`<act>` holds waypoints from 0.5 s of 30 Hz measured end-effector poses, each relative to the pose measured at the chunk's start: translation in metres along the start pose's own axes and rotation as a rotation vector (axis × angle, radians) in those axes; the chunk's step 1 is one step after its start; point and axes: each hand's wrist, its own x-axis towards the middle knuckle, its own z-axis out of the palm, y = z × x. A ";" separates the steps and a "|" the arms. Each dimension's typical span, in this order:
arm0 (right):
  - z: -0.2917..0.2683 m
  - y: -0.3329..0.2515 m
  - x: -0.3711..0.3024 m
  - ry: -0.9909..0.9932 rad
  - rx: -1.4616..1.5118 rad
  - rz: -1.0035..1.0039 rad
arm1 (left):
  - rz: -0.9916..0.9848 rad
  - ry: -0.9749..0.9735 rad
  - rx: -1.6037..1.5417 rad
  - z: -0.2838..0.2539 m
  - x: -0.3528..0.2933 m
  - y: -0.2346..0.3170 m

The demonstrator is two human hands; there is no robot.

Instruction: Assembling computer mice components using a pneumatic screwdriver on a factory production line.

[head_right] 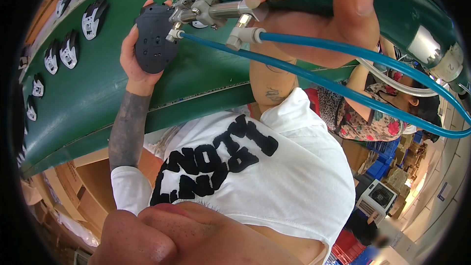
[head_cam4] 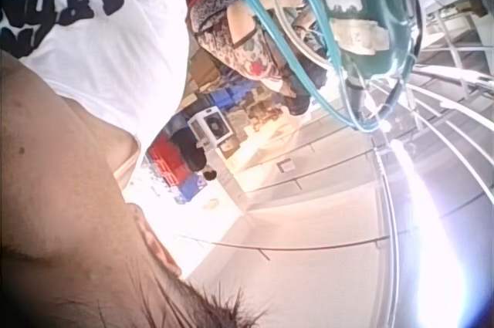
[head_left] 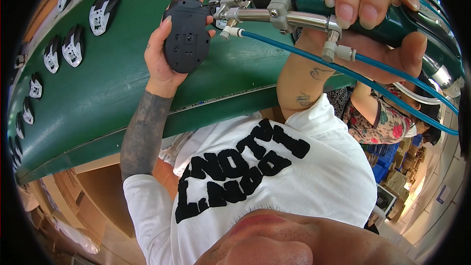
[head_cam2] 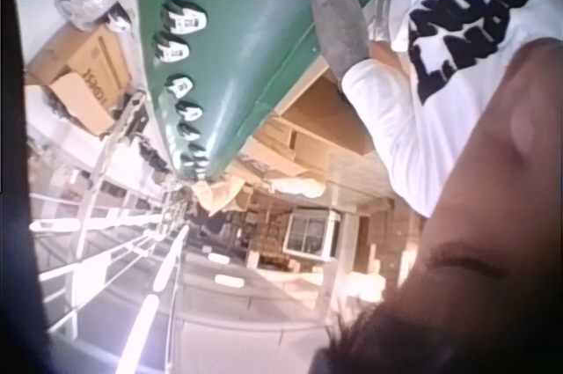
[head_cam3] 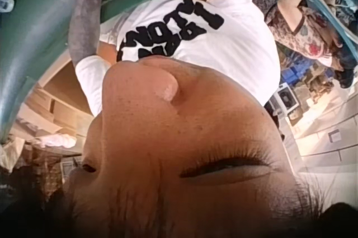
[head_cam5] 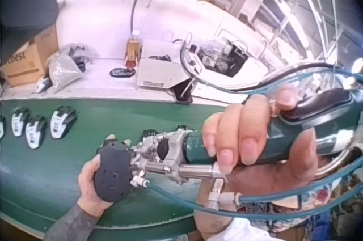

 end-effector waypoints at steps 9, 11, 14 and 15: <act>0.001 -0.010 0.007 -0.080 -0.031 0.046 | -0.001 -0.025 -0.138 0.000 -0.002 0.001; -0.005 -0.016 0.009 -0.134 -0.071 0.051 | 0.021 0.077 -0.048 -0.002 0.001 -0.001; -0.020 -0.031 0.008 -0.211 -0.089 -0.038 | 0.009 0.148 0.031 -0.006 0.004 0.000; -0.018 -0.027 0.005 -0.165 -0.032 -0.076 | -0.041 0.115 0.021 -0.005 0.004 0.001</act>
